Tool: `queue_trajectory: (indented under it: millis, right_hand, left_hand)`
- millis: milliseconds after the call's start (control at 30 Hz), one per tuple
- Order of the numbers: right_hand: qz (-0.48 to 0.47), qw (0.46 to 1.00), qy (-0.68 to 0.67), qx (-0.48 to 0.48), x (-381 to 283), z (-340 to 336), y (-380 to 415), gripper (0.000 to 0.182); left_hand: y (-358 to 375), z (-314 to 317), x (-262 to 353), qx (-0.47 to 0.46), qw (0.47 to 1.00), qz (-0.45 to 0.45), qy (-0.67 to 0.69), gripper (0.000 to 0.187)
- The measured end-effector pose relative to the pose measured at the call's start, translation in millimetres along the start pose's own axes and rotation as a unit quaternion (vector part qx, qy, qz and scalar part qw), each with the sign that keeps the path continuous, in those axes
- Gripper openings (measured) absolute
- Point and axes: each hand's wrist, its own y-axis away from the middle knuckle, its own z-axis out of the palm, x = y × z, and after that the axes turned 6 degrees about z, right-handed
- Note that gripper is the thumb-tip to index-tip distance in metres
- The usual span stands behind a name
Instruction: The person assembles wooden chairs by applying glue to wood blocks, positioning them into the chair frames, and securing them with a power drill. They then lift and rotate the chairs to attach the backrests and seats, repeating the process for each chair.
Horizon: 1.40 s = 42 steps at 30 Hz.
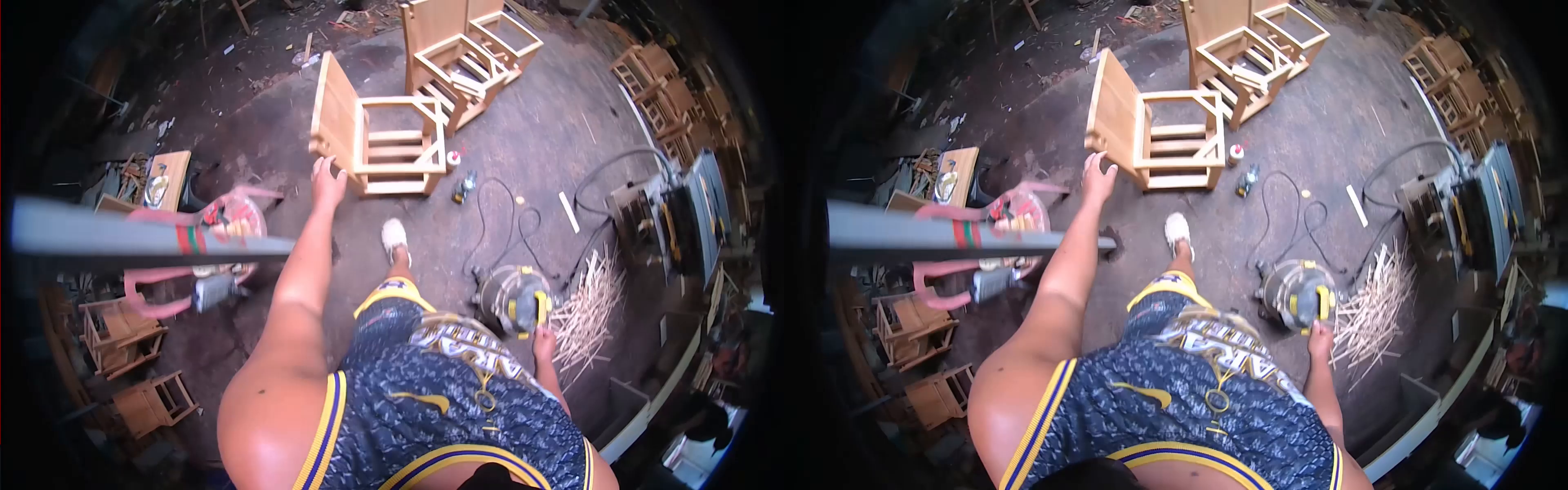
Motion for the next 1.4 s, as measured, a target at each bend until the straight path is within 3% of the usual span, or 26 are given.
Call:
queue_trajectory:
  millis: [100,167,233,300,333,467,533,600,700,767,833,900,967,1000,1033,1100,1200,1267,1400]
  right_hand:
    - [-0.034,0.994,0.089,-0.047,-10.8,20.3,-64.8,0.027]
    - [-0.044,0.978,0.180,-0.092,-58.0,30.3,-118.4,0.028]
    - [-0.034,0.977,0.110,-0.177,-137.0,39.7,-170.0,0.038]
    - [-0.076,0.976,0.059,-0.194,-234.1,54.9,-200.6,0.040]
    - [-0.099,0.972,0.032,-0.211,-271.2,67.2,-220.0,0.041]
    - [-0.212,0.934,0.120,-0.263,-414.6,144.3,-289.9,0.039]
    - [-0.246,0.907,0.160,-0.300,-485.1,199.7,-330.7,0.040]
    - [-0.278,0.892,0.215,-0.285,-546.1,267.9,-377.0,0.042]
    - [-0.431,0.873,0.179,-0.141,-633.1,372.4,-427.3,0.041]
    - [-0.548,0.820,0.139,-0.084,-682.8,429.3,-454.7,0.041]
    - [-0.582,0.789,0.187,-0.058,-716.6,479.6,-477.5,0.045]
    - [-0.393,0.792,0.392,-0.253,-765.2,490.7,-465.0,0.045]
    - [-0.462,0.732,0.422,-0.269,-772.2,530.0,-487.7,0.044]
    - [-0.380,0.730,0.429,-0.373,-782.1,531.1,-490.2,0.039]
    - [-0.359,0.723,0.416,-0.419,-786.2,532.2,-490.7,0.039]
    - [-0.399,0.726,0.401,-0.390,-784.3,531.4,-485.1,0.038]
    - [-0.460,0.713,0.399,-0.348,-774.0,514.5,-465.0,0.045]
    - [-0.466,0.710,0.409,-0.335,-752.0,496.6,-447.8,0.048]
    - [-0.469,0.709,0.390,-0.353,-707.0,452.6,-406.6,0.051]
  left_hand:
    - [-104.8,12.6,4.3,0.000,0.995,-0.090,-0.054,0.056]
    - [-161.4,23.5,-11.4,0.048,0.981,-0.147,-0.116,0.067]
    - [-196.4,34.8,-32.7,0.049,0.969,-0.169,-0.171,0.072]
    - [-219.6,31.0,-34.3,-0.130,0.937,-0.314,-0.084,0.070]
    - [-216.2,51.2,-61.5,-0.091,0.952,-0.269,-0.111,0.062]
    - [-218.7,50.0,-55.5,-0.111,0.935,-0.290,-0.170,0.054]
    - [-217.9,56.5,-58.6,-0.064,0.942,-0.270,-0.187,0.047]
    - [-216.0,60.9,-64.4,-0.071,0.936,-0.286,-0.192,0.048]
    - [-221.1,62.2,-61.5,-0.070,0.928,-0.305,-0.202,0.048]
    - [-223.1,62.9,-63.8,-0.084,0.922,-0.311,-0.216,0.048]
    - [-225.4,61.8,-75.7,-0.071,0.914,-0.320,-0.239,0.046]
    - [-226.5,53.7,-91.1,-0.032,0.934,-0.299,-0.191,0.043]
    - [-229.0,45.2,-101.7,-0.010,0.948,-0.288,-0.133,0.043]
    - [-228.5,42.5,-106.5,-0.014,0.946,-0.294,-0.134,0.043]
    - [-229.6,40.4,-110.9,-0.001,0.952,-0.274,-0.139,0.044]
    - [-230.8,36.7,-119.0,0.028,0.954,-0.259,-0.145,0.044]
    - [-217.5,18.2,-131.8,-0.003,0.926,-0.327,-0.191,0.043]
    - [-183.7,10.7,-135.1,-0.011,0.939,-0.336,-0.068,0.042]
    - [-102.5,-8.6,-116.3,0.034,0.941,-0.323,-0.097,0.040]
